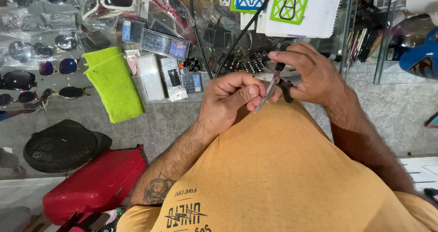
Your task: The person repairs an electronic component. Using a screwdriver, the person removes a screw from the component, opens the casing to reveal the internal wiring, and uses scissors to trim a wire before reassembling the pieces by hand.
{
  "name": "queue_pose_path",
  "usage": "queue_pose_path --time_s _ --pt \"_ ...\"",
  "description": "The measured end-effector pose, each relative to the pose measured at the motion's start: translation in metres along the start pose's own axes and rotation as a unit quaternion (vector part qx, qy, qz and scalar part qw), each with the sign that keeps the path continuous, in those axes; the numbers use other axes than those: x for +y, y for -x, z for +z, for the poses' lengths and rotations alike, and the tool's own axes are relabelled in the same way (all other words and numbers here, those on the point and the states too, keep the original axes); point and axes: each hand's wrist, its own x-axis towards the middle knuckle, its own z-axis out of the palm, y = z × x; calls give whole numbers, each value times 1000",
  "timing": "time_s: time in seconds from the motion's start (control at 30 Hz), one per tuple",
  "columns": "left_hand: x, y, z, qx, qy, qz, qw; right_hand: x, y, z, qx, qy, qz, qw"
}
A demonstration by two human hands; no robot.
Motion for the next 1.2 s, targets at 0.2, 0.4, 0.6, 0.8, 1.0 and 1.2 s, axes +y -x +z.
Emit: queue_pose_path --time_s 0.2,0.4,0.6,0.8,1.0,1.2 --pt "6 -2 5 8 -32 25 999 10 10 5 23 18 -10 1000" --pt "11 -6 5 10 -82 53 995 2 7 8 27 23 -14 999" --pt "13 -10 7 4 -78 83 993 21 27 21 35 0 -2 999" --pt "12 -9 6 8 -68 92 993 3 12 17 47 -22 4 999" --pt "21 -8 3 16 -132 107 985 -6 3 11 54 -5 4 999" --pt "30 -12 8 1 -190 126 974 14 31 19 87 -93 94 987"
